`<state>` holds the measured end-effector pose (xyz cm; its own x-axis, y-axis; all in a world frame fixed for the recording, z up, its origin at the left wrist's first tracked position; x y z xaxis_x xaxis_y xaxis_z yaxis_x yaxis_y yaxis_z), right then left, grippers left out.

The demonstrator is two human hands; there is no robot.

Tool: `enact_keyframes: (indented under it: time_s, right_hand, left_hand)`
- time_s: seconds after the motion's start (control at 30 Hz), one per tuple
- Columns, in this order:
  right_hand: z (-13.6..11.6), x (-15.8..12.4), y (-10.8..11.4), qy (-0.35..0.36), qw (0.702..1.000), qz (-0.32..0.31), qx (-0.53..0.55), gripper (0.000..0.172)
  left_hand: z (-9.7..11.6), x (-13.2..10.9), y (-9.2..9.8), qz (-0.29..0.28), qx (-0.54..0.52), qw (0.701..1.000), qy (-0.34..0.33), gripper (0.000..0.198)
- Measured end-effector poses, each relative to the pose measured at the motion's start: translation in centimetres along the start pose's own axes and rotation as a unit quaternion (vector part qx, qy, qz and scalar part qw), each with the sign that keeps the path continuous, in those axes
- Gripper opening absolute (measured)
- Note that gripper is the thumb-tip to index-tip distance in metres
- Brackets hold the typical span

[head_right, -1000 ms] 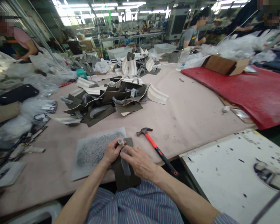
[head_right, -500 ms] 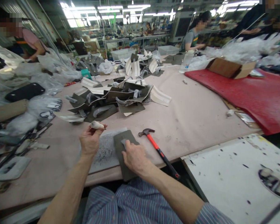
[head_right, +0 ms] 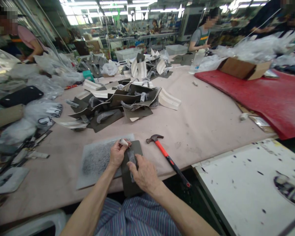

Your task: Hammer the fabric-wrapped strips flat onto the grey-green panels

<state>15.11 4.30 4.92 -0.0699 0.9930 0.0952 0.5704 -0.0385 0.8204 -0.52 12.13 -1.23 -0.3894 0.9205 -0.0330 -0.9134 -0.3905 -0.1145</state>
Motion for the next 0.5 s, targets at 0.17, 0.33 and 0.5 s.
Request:
enact_keyframes:
  time_s: [0.17,0.33,0.5]
  right_hand:
    - [5.6,2.5,3.6,0.007,0.984,0.103,-0.147,0.035]
    - [11.4,2.6,4.3,-0.032,0.959,0.054,-0.276,0.03]
    - [14.0,2.2,3.5,-0.064,0.963,0.004,-0.262,0.021]
  left_hand:
    - [0.0,0.1,0.5,0.007,0.011,1.0,-0.01,0.034]
    - [-0.1,-0.1,0.2,-0.003,0.041,0.999,-0.004,0.036]
    - [0.1,-0.2,-0.1,-0.009,0.059,0.998,-0.009,0.034]
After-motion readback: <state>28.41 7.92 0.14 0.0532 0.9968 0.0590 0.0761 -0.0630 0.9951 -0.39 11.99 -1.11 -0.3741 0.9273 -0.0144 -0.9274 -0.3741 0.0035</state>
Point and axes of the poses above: each hand's wrist, its own x-axis towards the middle knuckle, its own y-axis out of the back of the hand, z = x × y, the point moved 10 cm from there along x, towards the middle knuckle, and after that the axes turned 13 degrees about z, right-handed, at the moved point
